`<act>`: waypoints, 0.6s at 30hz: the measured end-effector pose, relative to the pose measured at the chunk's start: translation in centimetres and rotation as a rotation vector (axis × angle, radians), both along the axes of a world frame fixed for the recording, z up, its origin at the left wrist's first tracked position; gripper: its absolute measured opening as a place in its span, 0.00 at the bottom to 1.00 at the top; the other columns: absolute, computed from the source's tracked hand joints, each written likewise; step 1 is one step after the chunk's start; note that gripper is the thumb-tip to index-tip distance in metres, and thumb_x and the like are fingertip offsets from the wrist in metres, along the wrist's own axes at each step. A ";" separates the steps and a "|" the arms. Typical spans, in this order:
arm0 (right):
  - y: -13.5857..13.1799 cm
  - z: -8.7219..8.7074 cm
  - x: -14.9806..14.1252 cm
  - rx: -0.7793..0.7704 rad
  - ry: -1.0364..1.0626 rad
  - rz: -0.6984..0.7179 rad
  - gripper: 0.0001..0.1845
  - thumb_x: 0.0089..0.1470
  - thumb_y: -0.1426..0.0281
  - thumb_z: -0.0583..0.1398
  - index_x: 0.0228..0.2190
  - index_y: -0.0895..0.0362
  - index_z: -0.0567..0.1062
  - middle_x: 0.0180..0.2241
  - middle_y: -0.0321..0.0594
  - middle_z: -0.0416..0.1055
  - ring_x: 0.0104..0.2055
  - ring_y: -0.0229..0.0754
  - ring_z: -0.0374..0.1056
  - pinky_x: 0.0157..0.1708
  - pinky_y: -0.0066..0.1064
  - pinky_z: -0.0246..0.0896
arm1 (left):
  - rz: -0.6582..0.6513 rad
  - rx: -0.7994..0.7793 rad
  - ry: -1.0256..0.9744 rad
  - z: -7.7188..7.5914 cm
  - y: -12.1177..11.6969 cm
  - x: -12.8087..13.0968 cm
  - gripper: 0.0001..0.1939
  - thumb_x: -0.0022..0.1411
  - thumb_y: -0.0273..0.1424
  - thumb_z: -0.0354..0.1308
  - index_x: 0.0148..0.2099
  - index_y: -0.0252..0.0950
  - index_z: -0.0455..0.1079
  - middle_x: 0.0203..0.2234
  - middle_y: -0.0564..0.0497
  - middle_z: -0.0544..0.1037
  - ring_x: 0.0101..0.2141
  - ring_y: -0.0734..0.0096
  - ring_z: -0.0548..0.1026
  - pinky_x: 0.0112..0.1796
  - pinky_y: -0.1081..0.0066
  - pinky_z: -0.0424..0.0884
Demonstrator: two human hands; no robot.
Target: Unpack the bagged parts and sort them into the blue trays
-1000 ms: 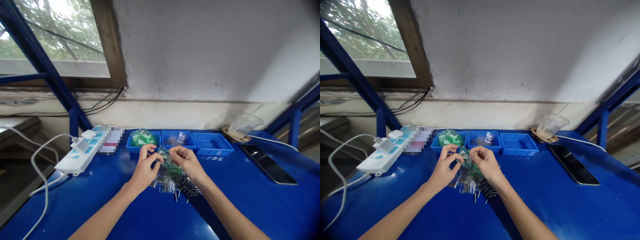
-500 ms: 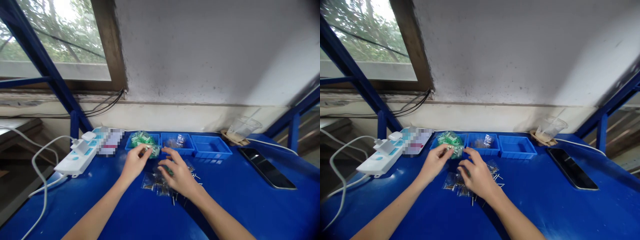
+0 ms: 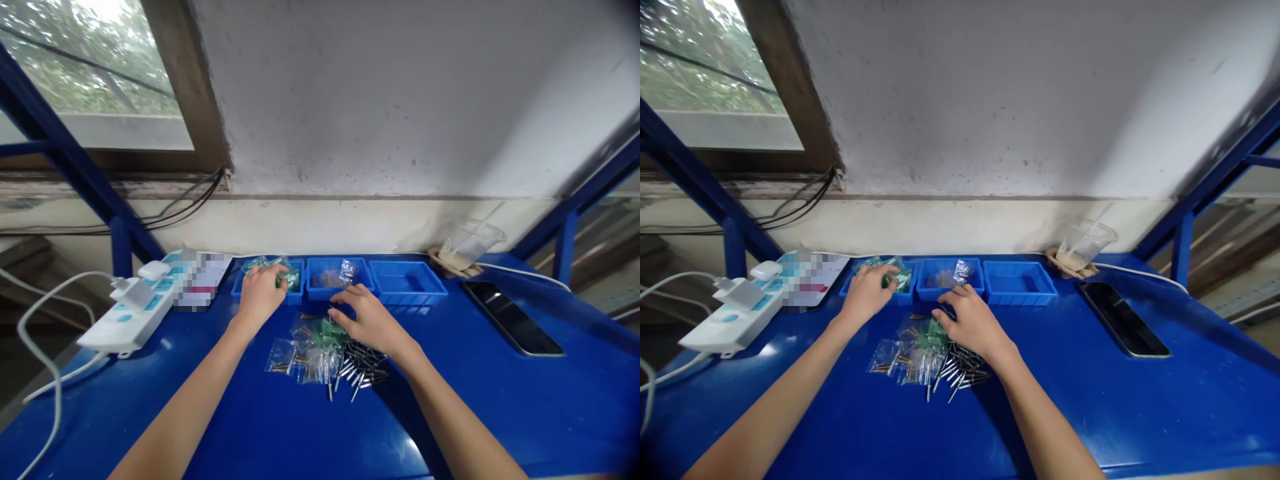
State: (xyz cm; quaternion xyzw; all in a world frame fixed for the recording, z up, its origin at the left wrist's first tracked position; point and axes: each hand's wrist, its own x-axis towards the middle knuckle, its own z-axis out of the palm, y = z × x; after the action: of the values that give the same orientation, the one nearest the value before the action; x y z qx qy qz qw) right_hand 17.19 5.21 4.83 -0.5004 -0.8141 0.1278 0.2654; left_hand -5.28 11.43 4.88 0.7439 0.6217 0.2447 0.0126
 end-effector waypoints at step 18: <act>0.4 -1.9 -1.1 0.005 0.253 0.004 0.22 0.49 0.80 0.54 0.48 0.57 0.65 0.39 0.44 0.68 0.42 0.44 0.65 0.42 0.38 0.62 | -0.311 -0.224 -0.408 -1.0 -6.3 3.2 0.16 0.65 0.41 0.45 0.35 0.38 0.70 0.27 0.52 0.75 0.29 0.67 0.71 0.31 0.70 0.62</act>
State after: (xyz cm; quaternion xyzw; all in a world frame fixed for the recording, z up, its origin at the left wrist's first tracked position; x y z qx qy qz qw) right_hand 16.12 5.56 2.92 -0.4779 -0.7755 0.1886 0.3670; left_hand -2.07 5.14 3.85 0.7596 0.5079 0.3143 0.2574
